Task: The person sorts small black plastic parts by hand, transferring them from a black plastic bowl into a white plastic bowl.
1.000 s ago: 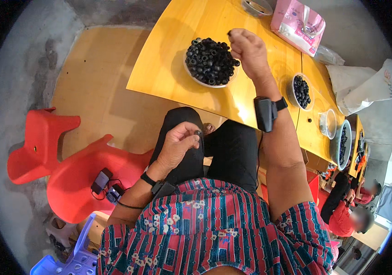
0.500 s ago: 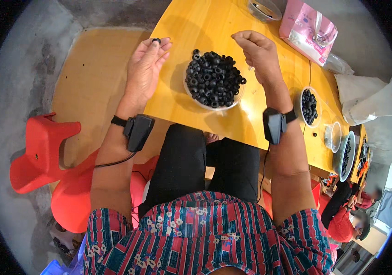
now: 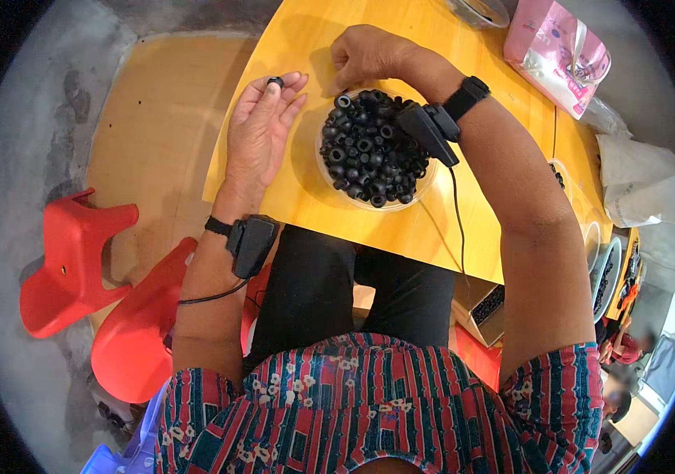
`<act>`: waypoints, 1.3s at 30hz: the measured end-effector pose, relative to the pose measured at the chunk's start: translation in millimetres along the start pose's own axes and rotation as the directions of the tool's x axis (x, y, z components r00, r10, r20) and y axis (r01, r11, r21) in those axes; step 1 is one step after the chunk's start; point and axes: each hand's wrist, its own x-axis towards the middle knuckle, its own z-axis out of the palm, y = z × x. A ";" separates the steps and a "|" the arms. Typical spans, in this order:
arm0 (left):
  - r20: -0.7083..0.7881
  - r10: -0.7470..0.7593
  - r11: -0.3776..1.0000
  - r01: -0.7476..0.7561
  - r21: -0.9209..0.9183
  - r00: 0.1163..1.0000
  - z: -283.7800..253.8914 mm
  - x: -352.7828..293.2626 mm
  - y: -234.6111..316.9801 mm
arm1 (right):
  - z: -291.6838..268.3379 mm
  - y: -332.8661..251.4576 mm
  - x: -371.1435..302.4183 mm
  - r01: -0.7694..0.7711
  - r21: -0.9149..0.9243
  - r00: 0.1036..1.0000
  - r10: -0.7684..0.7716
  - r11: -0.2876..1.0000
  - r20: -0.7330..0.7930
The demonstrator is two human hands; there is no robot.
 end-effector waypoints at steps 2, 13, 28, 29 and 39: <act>0.024 0.025 1.000 -0.025 -0.010 0.999 -1.1 -2.5 -0.6 | 4.6 -3.3 -1.0 0.024 -0.056 1.000 -0.025 0.998 -0.008; -0.011 0.060 0.995 -0.059 0.083 0.998 -3.4 -9.2 4.8 | -35.0 0.1 -81.9 -0.017 0.617 0.878 0.308 0.787 -0.367; 0.182 -0.089 0.957 0.033 0.290 0.979 4.5 -111.9 -25.5 | 45.2 -25.5 -159.4 0.185 0.856 0.599 0.635 0.483 -0.488; 0.176 -0.127 0.959 0.075 0.273 0.976 5.7 -113.8 -28.8 | 57.9 -14.4 -171.6 0.277 0.912 0.713 0.572 0.302 -0.406; 0.296 -0.302 0.952 0.271 0.144 0.906 19.3 -101.9 -60.3 | 165.2 -22.6 -221.1 0.438 0.869 0.797 0.547 -0.232 -0.256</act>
